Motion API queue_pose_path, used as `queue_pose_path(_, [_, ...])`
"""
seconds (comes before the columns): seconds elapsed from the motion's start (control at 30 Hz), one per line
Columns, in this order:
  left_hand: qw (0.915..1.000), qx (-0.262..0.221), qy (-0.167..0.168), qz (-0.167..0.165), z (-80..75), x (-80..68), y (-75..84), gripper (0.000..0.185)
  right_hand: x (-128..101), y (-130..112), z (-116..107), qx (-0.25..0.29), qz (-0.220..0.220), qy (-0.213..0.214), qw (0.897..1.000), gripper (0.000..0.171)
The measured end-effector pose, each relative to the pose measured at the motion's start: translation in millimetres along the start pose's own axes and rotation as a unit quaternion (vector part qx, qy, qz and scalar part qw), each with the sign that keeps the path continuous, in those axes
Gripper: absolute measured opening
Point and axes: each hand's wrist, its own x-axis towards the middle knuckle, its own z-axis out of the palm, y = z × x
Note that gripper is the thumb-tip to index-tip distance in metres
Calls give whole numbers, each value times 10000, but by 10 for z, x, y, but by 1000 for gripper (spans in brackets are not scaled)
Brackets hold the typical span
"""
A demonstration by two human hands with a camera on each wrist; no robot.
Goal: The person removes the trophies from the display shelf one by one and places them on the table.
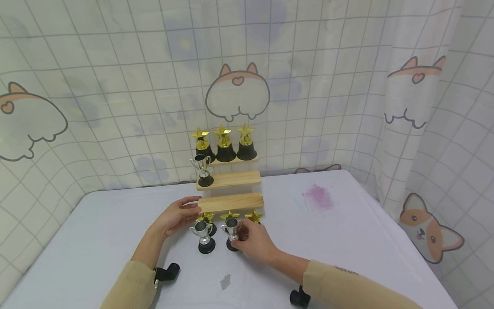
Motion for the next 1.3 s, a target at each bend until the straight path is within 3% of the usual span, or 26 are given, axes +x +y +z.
queue_pose_path(0.6, [10000, 31, 8, 31, -10, -3, 19, 57, 64, -11, 51, -128, -135, 167, 9997, 25])
queue_pose_path(1.3, [10000, 52, -45, 15, -11, 2, -2, 57, -31, -54, -23, -307, -346, 153, 9988, 30])
